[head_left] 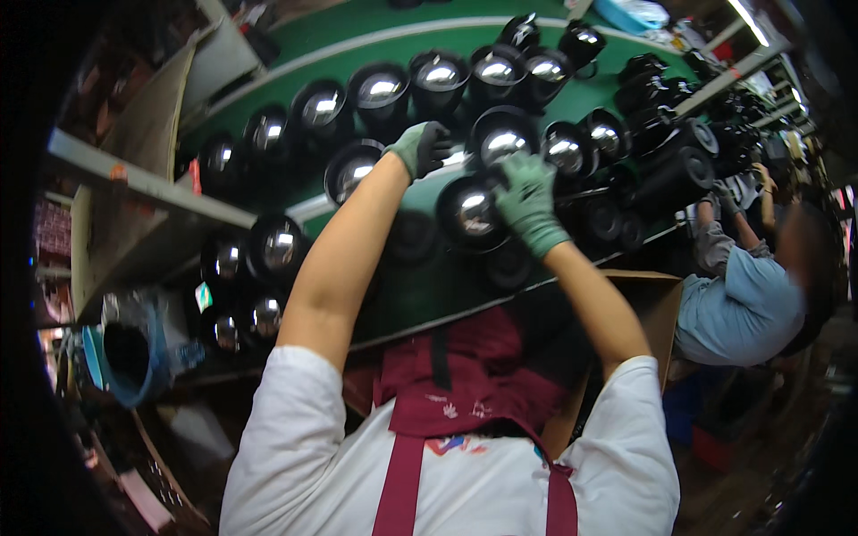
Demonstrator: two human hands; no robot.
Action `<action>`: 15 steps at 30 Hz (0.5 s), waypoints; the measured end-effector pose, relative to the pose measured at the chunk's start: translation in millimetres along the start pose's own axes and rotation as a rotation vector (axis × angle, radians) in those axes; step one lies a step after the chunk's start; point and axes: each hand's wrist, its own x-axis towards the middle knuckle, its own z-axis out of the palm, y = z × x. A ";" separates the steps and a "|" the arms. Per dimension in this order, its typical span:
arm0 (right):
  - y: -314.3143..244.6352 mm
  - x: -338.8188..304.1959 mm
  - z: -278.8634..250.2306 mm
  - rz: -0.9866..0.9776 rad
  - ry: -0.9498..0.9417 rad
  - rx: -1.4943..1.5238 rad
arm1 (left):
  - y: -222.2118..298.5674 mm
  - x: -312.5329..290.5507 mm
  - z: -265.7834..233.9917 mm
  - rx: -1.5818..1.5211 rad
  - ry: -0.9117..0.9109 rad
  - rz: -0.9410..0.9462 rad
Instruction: The person repeatedly picks up black kettle bodies and circular bases from a green workbench, aligns them, and presses them together. The assembled units are then placed into a cardboard box. The process is repeated for multiple items.
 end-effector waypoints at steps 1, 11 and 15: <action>-3.7 -1.1 12.0 0.029 0.020 -0.031 | 12.3 -3.8 20.3 0.131 0.229 0.127; 18.4 1.1 19.4 0.053 0.037 0.260 | -37.2 -53.8 93.4 1.609 0.398 1.117; 63.8 -0.3 -10.7 0.095 0.334 0.362 | -62.3 -65.7 103.9 1.858 0.460 1.041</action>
